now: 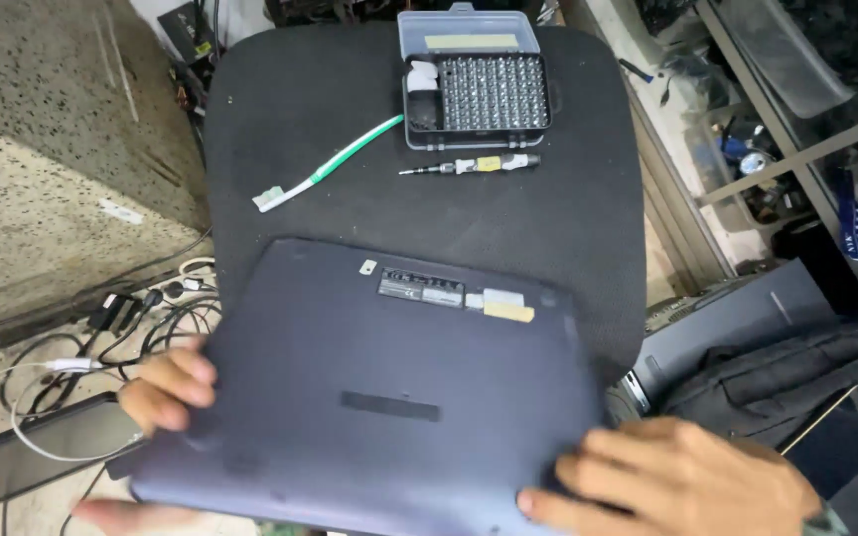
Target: The person places a laptop on their lap and uses a screwdriver to remove screws from the bottom panel. They place the removed screws into a small plastic container and continue unscrewing the device.
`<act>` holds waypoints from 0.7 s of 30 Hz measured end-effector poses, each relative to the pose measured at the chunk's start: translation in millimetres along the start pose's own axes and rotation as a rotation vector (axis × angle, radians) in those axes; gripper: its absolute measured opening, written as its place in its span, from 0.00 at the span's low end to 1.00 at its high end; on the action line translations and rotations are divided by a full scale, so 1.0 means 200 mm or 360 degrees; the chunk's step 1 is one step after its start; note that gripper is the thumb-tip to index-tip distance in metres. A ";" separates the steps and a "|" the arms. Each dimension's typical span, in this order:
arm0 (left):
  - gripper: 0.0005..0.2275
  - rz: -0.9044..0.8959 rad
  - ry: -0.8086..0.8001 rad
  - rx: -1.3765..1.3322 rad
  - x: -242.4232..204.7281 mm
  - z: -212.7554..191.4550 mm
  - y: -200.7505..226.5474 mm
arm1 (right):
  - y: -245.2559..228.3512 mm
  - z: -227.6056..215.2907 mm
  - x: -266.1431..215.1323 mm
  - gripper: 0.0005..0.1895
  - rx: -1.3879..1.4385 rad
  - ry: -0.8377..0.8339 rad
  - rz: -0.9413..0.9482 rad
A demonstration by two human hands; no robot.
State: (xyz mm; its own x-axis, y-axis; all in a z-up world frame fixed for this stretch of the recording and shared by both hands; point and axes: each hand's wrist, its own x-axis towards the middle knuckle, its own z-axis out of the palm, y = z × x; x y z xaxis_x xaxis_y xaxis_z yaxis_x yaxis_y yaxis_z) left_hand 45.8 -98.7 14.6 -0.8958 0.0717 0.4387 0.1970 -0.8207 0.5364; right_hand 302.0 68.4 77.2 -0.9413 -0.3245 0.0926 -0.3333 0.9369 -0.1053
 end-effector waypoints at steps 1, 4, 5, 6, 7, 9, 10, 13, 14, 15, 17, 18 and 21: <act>0.12 0.0050 -0.0024 0.0016 -0.09 0.01 0.02 | 0.01 0.01 -0.06 0.32 0.0146 -0.0259 0.0071; 0.05 0.0238 -0.0080 0.0054 -0.32 -0.10 -0.04 | 0.09 0.20 -0.26 0.40 0.0471 -0.0263 0.0406; 0.05 0.0300 -0.0099 0.0072 -0.32 -0.23 -0.10 | 0.12 0.29 -0.29 0.40 0.0471 -0.0269 0.0399; 0.07 0.0349 -0.0117 0.0095 -0.35 -0.36 -0.15 | 0.14 0.38 -0.33 0.40 0.0582 0.0047 0.0394; 0.09 0.0399 -0.0135 0.0119 -0.38 -0.49 -0.18 | 0.16 0.48 -0.37 0.40 0.0689 0.0364 0.0390; 0.07 0.0455 -0.0575 0.0371 -0.45 -0.91 -0.20 | 0.18 0.56 -0.44 0.44 0.0647 0.0350 0.0509; 0.14 0.0521 -0.1030 0.0607 -0.47 -1.12 -0.22 | 0.21 0.61 -0.47 0.47 0.0579 0.0353 0.0616; 0.15 -0.0067 -0.0855 0.1433 -0.55 -0.68 0.05 | 0.28 0.73 -0.49 0.41 0.0622 0.0559 0.0711; 0.15 -0.0072 -0.0848 0.1443 -0.53 -0.62 0.07 | 0.32 0.75 -0.48 0.41 0.0631 0.0553 0.0705; 0.13 -0.0165 -0.0945 0.1559 -0.51 -0.56 0.08 | 0.35 0.77 -0.47 0.40 0.0531 0.0606 0.0714; 0.11 -0.0280 -0.1037 0.1673 -0.47 -0.48 0.12 | 0.36 0.76 -0.45 0.38 0.0439 0.0646 0.0730; 0.10 -0.0293 -0.1178 0.1742 -0.44 -0.48 0.12 | 0.38 0.74 -0.42 0.27 0.0464 0.0684 0.0728; 0.09 -0.0314 -0.1415 0.1793 -0.33 -0.47 0.15 | 0.40 0.70 -0.38 0.19 0.0483 0.0616 0.0744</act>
State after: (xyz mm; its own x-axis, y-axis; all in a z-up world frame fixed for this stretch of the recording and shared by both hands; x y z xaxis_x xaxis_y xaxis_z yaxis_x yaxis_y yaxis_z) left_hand 73.7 -181.4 -65.5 -0.4884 0.7943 0.3613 0.6805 0.0874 0.7276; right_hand 340.2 149.7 -76.1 -0.9222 0.2288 0.3117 0.0511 0.8711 -0.4884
